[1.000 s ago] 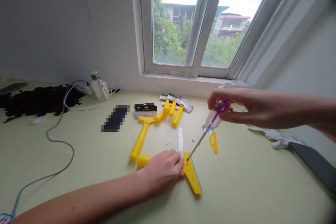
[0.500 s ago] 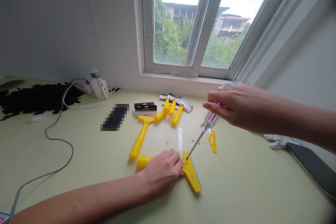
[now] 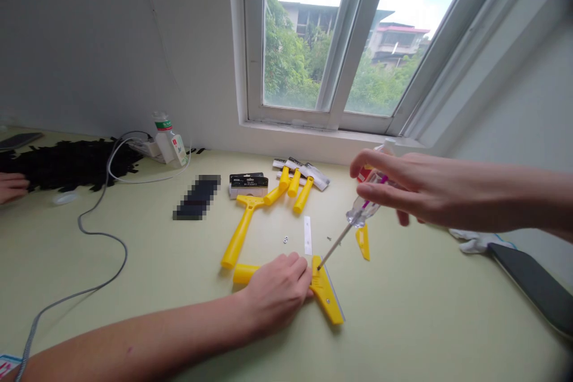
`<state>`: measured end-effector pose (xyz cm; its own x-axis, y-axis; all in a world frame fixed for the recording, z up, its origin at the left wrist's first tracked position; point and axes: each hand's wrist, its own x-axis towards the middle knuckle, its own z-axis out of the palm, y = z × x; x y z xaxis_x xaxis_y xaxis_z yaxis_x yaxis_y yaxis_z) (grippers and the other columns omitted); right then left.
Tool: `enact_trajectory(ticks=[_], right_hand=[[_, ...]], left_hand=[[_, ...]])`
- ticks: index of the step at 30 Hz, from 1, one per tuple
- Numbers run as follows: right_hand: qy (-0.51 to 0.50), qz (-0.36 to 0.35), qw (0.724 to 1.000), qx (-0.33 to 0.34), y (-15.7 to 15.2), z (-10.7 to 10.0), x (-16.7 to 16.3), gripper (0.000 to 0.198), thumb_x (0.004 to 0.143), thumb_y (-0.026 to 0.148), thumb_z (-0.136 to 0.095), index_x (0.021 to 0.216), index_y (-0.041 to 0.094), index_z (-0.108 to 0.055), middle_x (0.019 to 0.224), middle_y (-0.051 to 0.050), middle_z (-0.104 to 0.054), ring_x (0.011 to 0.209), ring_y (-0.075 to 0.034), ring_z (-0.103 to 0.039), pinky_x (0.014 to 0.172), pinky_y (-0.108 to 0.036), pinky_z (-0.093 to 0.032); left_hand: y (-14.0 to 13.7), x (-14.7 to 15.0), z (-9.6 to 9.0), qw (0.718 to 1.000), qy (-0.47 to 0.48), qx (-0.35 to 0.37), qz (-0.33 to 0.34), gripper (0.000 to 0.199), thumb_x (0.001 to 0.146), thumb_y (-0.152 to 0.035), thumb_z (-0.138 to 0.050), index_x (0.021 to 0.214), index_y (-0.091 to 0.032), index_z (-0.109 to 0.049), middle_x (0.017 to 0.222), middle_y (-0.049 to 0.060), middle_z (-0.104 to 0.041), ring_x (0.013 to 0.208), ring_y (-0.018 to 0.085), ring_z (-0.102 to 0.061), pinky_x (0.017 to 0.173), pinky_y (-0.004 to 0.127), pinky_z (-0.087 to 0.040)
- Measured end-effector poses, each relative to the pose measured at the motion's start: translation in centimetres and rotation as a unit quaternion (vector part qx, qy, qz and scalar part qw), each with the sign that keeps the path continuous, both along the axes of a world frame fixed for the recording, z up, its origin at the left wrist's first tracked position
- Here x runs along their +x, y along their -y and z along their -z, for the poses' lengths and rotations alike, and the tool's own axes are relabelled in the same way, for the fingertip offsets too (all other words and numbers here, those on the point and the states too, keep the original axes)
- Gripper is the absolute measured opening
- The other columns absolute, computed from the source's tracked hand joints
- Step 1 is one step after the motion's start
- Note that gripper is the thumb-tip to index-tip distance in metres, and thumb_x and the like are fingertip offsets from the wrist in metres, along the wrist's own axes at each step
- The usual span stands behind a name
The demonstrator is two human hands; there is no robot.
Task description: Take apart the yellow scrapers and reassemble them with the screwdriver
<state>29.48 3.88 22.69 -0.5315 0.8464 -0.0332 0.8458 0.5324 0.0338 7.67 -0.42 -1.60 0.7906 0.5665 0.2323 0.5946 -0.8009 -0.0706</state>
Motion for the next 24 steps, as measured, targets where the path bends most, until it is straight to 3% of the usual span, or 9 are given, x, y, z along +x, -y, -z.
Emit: enact_trajectory(ticks=[3,7,11,16,21,24], right_hand=[[0.03,-0.008,1.0,-0.002,0.1,0.0,-0.2,0.042,0.094,0.058,-0.032,0.107,0.025,-0.056,0.069,-0.004,-0.063,0.062,-0.021,-0.057,0.056,-0.03,-0.039],[0.003,-0.051,0.995,-0.091,0.2,-0.5,-0.2,0.038,0.089,0.052,-0.047,0.116,0.027,-0.053,0.092,-0.006,-0.068,0.073,-0.022,-0.061,0.059,-0.029,-0.043],[0.026,0.008,0.999,-0.026,-0.1,-0.5,0.1,0.038,0.093,0.055,-0.038,0.103,0.023,-0.056,0.071,-0.005,-0.064,0.061,-0.021,-0.057,0.056,-0.031,-0.04],[0.014,-0.049,0.994,-0.094,0.6,-0.5,0.0,0.034,0.091,0.047,-0.046,0.118,0.026,-0.05,0.091,-0.006,-0.067,0.067,-0.02,-0.059,0.058,-0.029,-0.041],[0.021,0.024,0.999,0.037,0.1,0.6,0.0,0.047,0.093,0.061,-0.033,0.106,0.022,-0.055,0.064,-0.003,-0.06,0.056,-0.02,-0.054,0.054,-0.03,-0.034],[-0.012,0.006,1.0,-0.016,-0.4,0.6,0.4,0.047,0.091,0.062,-0.041,0.114,0.023,-0.054,0.076,-0.005,-0.066,0.061,-0.019,-0.056,0.054,-0.029,-0.037]], left_hand=[[0.0,0.0,-0.1,1.0,-0.003,-0.009,-0.007,0.018,0.097,-0.028,-0.049,0.097,-0.013,-0.059,0.089,0.006,-0.059,0.079,0.021,-0.053,0.068,0.035,-0.046],[0.0,0.1,-0.1,1.0,-0.005,-0.018,-0.013,0.017,0.097,-0.026,-0.05,0.096,-0.013,-0.059,0.09,0.007,-0.059,0.08,0.021,-0.053,0.068,0.034,-0.046],[0.0,0.0,-0.1,1.0,-0.005,-0.018,-0.014,0.017,0.097,-0.027,-0.05,0.096,-0.013,-0.059,0.09,0.007,-0.059,0.08,0.021,-0.053,0.068,0.035,-0.046],[0.0,0.0,0.0,1.0,-0.008,-0.023,-0.012,0.019,0.098,-0.028,-0.048,0.098,-0.012,-0.059,0.091,0.007,-0.059,0.081,0.021,-0.053,0.069,0.035,-0.046],[0.0,0.0,0.0,1.0,-0.007,-0.018,-0.012,0.022,0.099,-0.028,-0.044,0.099,-0.012,-0.06,0.091,0.007,-0.06,0.081,0.022,-0.053,0.069,0.036,-0.046],[0.0,0.1,0.0,1.0,-0.004,-0.02,-0.015,0.021,0.098,-0.027,-0.046,0.098,-0.012,-0.06,0.091,0.007,-0.06,0.081,0.021,-0.053,0.069,0.036,-0.046]])
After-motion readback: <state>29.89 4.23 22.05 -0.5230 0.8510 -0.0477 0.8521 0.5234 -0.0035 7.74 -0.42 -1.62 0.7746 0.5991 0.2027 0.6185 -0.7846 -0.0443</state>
